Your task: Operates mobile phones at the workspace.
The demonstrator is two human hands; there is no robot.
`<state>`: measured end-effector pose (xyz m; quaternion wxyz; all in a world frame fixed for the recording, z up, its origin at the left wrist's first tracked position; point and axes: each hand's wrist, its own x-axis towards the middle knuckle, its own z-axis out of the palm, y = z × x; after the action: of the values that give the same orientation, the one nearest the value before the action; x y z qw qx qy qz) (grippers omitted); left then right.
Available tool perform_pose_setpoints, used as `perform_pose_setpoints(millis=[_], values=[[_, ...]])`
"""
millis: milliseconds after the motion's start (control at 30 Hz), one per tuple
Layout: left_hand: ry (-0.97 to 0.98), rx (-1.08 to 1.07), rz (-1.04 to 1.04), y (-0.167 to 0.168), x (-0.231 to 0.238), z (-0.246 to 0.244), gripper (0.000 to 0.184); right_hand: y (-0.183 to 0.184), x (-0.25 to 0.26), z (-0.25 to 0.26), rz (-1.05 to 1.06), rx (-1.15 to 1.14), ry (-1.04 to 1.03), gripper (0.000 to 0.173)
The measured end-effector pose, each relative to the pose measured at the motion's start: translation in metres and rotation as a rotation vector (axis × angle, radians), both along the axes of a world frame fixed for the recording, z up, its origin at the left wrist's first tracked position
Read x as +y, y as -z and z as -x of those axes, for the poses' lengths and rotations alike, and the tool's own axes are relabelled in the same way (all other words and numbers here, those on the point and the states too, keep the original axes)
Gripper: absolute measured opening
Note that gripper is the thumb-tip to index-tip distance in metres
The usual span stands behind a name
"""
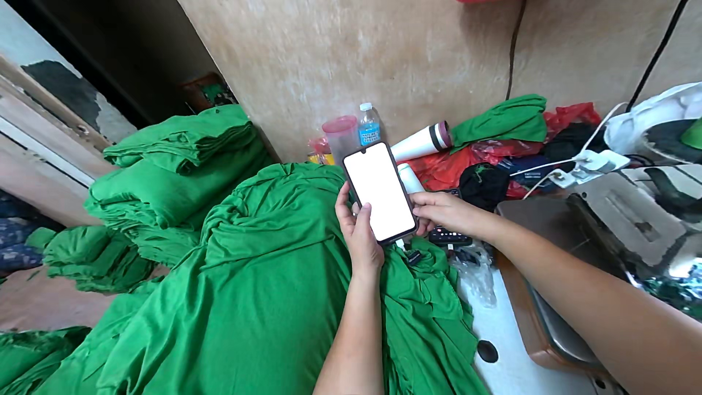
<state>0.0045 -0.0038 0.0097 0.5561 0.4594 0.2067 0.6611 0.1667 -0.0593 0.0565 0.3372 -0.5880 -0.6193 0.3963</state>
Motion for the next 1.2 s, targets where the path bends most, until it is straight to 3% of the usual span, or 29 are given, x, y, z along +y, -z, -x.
perform_pose_setpoints(millis=[200,700,967,1200], values=[[0.012,-0.005,0.014,-0.0002,0.0004,0.0003,0.052,-0.0002,-0.0001,0.0001,0.001,0.005,0.000,0.031],[-0.002,0.031,0.014,0.0001,0.0000,0.0006,0.087,-0.0014,-0.0004,0.0007,0.008,-0.017,0.008,0.031],[-0.008,0.027,0.022,0.0003,0.0002,0.0002,0.085,0.0003,0.0005,-0.0006,-0.004,-0.022,-0.006,0.032],[-0.008,0.017,0.026,0.0005,0.0005,0.0004,0.072,0.0011,0.0007,-0.0005,-0.010,-0.017,-0.002,0.031]])
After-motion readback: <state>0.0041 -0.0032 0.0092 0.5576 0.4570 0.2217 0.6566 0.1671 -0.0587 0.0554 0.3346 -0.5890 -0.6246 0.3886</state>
